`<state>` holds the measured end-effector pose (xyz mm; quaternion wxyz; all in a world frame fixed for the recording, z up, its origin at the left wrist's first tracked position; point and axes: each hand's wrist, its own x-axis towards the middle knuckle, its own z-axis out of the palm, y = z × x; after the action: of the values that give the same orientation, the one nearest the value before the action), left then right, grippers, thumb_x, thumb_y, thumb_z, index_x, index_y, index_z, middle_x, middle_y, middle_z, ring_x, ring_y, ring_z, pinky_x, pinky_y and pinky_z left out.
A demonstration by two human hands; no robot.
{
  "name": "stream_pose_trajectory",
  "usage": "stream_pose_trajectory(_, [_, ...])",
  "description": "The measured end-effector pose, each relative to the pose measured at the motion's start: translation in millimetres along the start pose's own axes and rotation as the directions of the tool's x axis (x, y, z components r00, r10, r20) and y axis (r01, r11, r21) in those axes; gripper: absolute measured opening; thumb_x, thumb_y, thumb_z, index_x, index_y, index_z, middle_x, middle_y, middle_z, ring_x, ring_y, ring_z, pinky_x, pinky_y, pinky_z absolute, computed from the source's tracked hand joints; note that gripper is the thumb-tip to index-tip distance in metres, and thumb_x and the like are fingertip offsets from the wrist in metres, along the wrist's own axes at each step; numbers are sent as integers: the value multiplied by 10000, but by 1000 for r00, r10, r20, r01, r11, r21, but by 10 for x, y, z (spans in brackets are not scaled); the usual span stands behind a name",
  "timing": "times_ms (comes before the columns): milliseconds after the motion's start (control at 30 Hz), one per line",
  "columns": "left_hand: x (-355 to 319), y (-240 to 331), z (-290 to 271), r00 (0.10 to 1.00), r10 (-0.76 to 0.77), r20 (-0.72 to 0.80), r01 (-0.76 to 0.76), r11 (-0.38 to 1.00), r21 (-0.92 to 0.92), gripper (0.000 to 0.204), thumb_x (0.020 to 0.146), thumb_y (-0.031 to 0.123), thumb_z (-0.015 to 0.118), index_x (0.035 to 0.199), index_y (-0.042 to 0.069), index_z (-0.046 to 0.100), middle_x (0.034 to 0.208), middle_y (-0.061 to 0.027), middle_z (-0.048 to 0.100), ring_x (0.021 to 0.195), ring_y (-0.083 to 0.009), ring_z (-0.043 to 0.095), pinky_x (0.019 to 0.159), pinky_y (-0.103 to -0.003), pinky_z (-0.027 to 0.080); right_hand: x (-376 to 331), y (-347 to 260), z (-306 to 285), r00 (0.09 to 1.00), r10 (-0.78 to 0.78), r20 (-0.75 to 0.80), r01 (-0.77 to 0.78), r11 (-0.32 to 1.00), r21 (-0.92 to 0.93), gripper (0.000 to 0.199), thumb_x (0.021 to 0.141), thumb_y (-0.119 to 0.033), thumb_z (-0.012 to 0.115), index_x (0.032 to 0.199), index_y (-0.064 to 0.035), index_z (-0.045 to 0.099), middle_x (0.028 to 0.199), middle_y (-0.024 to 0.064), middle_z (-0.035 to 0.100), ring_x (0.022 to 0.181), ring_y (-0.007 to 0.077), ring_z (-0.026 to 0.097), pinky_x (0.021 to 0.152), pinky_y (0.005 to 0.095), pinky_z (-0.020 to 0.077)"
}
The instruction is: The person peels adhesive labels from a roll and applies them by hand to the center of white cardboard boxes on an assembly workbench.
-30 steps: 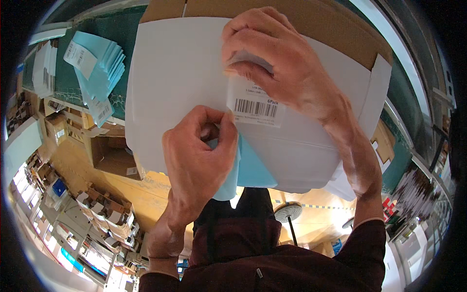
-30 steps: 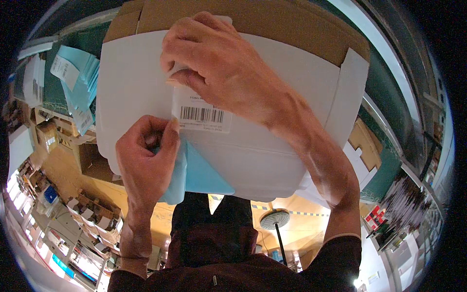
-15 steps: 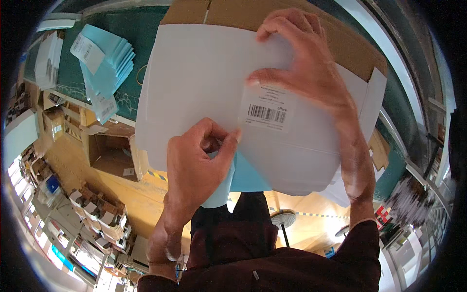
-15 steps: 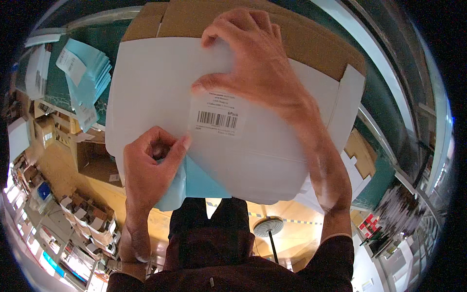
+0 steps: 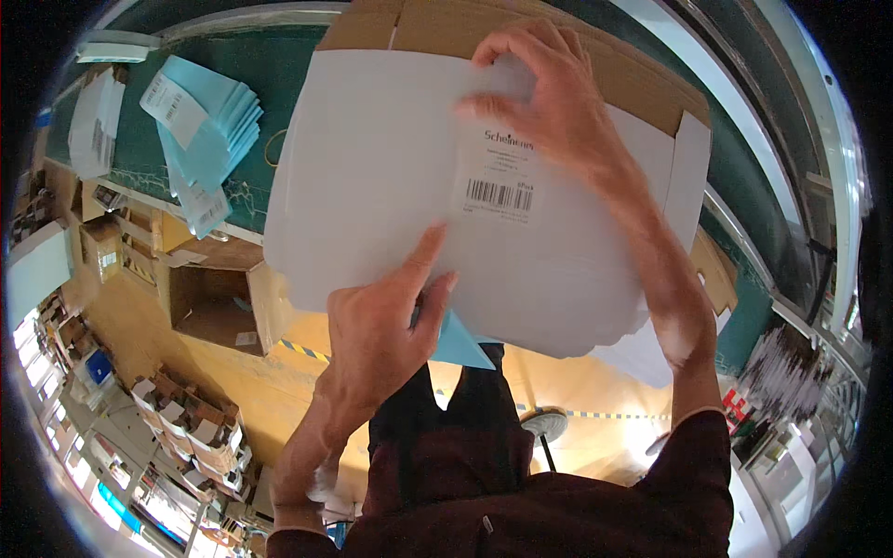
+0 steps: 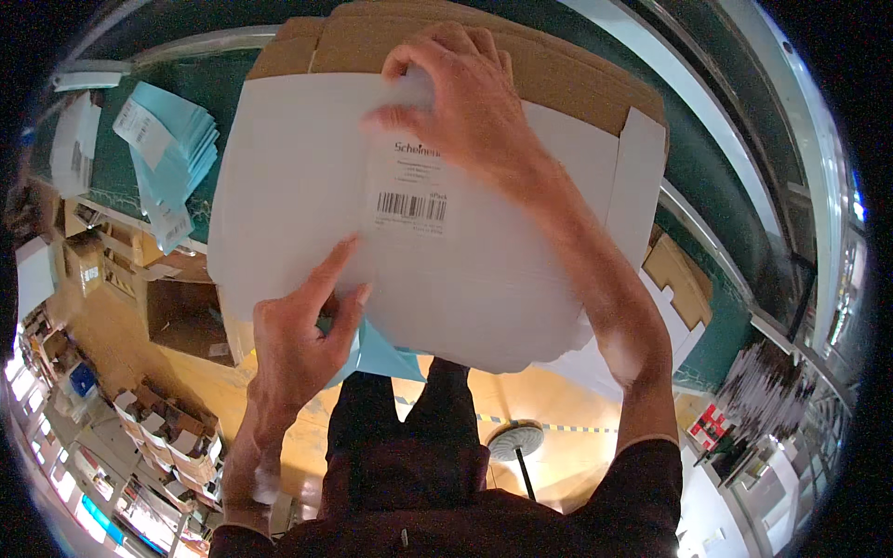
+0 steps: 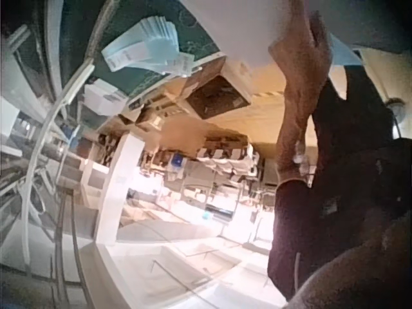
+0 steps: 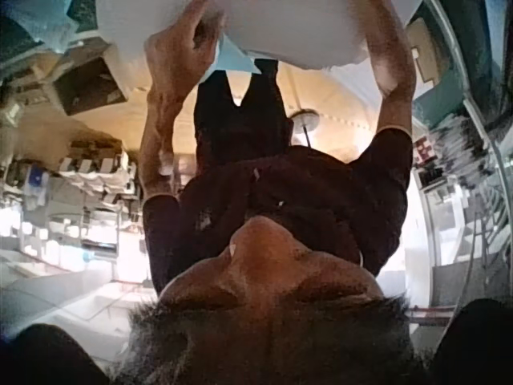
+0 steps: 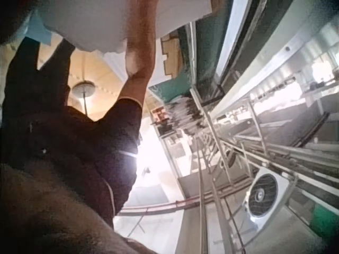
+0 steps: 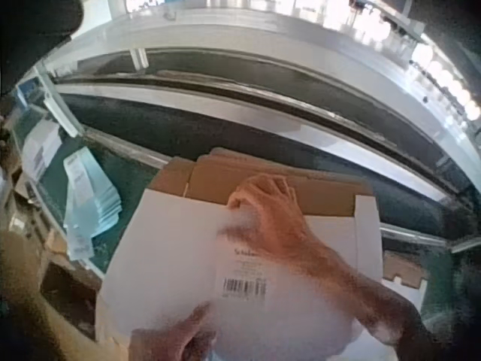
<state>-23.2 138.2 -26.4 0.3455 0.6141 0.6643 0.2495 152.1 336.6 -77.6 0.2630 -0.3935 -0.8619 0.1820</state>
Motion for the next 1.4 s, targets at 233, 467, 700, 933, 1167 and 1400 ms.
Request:
stream_pose_trajectory(233, [-125, -275, -221, 994, -48, -96, 69, 971, 229, 595, 861, 184, 752, 1401, 55, 538, 652, -117, 648, 506, -230, 617, 528, -337, 490, -21, 30, 81, 997, 31, -74, -39, 994, -106, 728, 703, -538, 830, 1261, -121, 616, 1293, 115, 552, 1239, 318, 445, 1044, 487, 331])
stream_pose_trajectory(467, [-237, -499, -582, 803, -527, -278, 549, 836, 3, 827, 838, 323, 814, 1469, -28, 411, 497, 31, 476, 465, -32, 368, 496, -216, 290, -85, 19, 42, 998, -50, -35, 44, 985, -167, 856, 735, -579, 803, 1375, -73, 546, 1378, 136, 505, 1290, 325, 391, 1089, 493, 305])
stream_pose_trajectory(700, [-242, -701, -572, 764, -637, -106, 593, 757, -274, 792, 855, 289, 797, 1459, -45, 410, 560, 0, 553, 503, -20, 433, 521, -195, 312, -180, -182, -50, 987, 144, -67, -150, 984, -96, 742, 840, -414, 772, 1442, -128, 443, 1448, 123, 428, 1347, 349, 352, 1129, 512, 286])
stream_pose_trajectory(933, [-250, -719, -486, 823, -558, -104, 450, 754, -479, 753, 907, 213, 735, 1486, -73, 345, 613, -16, 628, 549, -14, 510, 538, -167, 356, -471, -364, 31, 947, 245, -208, -309, 871, -383, 856, 867, -475, 721, 1481, -16, 341, 1477, 220, 367, 1386, 416, 288, 1149, 548, 242])
stream_pose_trajectory(1167, [-204, -643, -417, 832, -530, -164, 399, 777, -487, 757, 923, 209, 716, 1470, -128, 315, 631, -53, 656, 622, -28, 558, 597, -185, 429, -578, -548, 106, 942, 296, -160, -335, 859, -386, 999, 825, -517, 737, 1530, -29, 225, 1540, 244, 250, 1430, 479, 193, 1172, 604, 186])
stream_pose_trajectory(1400, [-204, -645, -439, 828, -550, -110, 416, 734, -537, 794, 915, 217, 729, 1460, -160, 293, 662, -60, 677, 652, -41, 575, 653, -195, 459, -698, -812, 185, 941, 313, -126, -337, 865, -371, 1017, 824, -517, 740, 1559, -84, 186, 1599, 209, 169, 1476, 455, 113, 1186, 589, 184])
